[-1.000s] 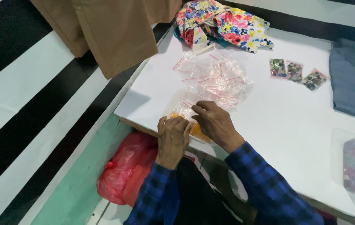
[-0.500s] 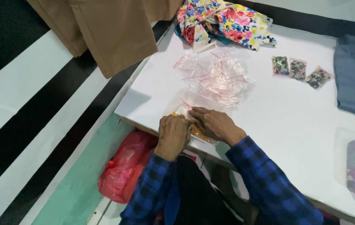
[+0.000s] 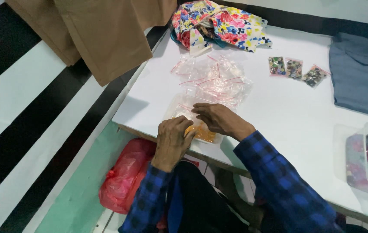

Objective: Sorting small colorful buttons from a container and placing them into small plastic bags

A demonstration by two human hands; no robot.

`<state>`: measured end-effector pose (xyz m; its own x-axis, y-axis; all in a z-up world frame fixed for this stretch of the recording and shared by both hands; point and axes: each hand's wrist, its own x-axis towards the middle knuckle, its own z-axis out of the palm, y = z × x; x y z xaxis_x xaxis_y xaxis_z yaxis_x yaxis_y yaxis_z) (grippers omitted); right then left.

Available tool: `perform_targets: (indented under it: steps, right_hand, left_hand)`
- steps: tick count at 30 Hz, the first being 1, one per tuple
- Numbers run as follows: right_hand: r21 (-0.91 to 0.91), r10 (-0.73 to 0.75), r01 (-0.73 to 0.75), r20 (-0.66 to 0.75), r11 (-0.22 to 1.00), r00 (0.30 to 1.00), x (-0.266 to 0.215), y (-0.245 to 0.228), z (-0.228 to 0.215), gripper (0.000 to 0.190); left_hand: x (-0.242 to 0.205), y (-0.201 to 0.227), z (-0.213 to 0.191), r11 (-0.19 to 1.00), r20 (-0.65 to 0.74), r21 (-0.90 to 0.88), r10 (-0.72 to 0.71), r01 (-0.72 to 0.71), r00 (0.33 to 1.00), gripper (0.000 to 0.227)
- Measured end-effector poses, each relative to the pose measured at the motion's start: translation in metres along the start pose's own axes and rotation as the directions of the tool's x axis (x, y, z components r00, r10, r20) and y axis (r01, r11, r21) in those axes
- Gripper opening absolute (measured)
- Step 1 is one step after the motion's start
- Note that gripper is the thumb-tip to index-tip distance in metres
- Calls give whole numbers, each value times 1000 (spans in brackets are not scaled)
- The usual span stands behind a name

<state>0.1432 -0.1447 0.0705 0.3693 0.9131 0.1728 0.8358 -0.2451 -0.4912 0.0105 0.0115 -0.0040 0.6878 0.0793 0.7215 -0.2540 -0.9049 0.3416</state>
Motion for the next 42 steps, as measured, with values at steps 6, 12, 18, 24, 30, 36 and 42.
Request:
perform_targets:
  steps: [6, 12, 18, 24, 30, 36, 42]
  right_hand:
    - [-44, 25, -24, 17, 999, 1000, -8, -5, 0, 24]
    - [-216, 37, -18, 88, 976, 995, -6, 16, 26, 30]
    - [-338, 83, -86, -23, 937, 996, -9, 31, 41, 28]
    - [-348, 168, -146, 34, 926, 985, -8, 44, 51, 25]
    - [-317, 209, -187, 37, 930, 977, -11, 28, 38, 25]
    - [-318, 171, -157, 16, 935, 985, -12, 27, 38, 25]
    - [-353, 135, -157, -85, 922, 987, -15, 36, 48, 25]
  left_hand:
    - [-23, -7, 17, 999, -5, -19, 32, -32, 999, 22]
    - [-56, -33, 41, 997, 62, 19, 70, -71, 996, 27]
    - [-38, -24, 28, 998, 237, 62, -40, 26, 971, 18]
    - [-31, -21, 18, 998, 376, 46, -57, 42, 925, 17]
    - [-12, -9, -4, 997, 430, 31, -81, 75, 899, 12]
    - [-22, -17, 8, 997, 354, -5, -65, 72, 933, 11]
    - [-24, -18, 11, 993, 277, -106, -19, 50, 961, 25]
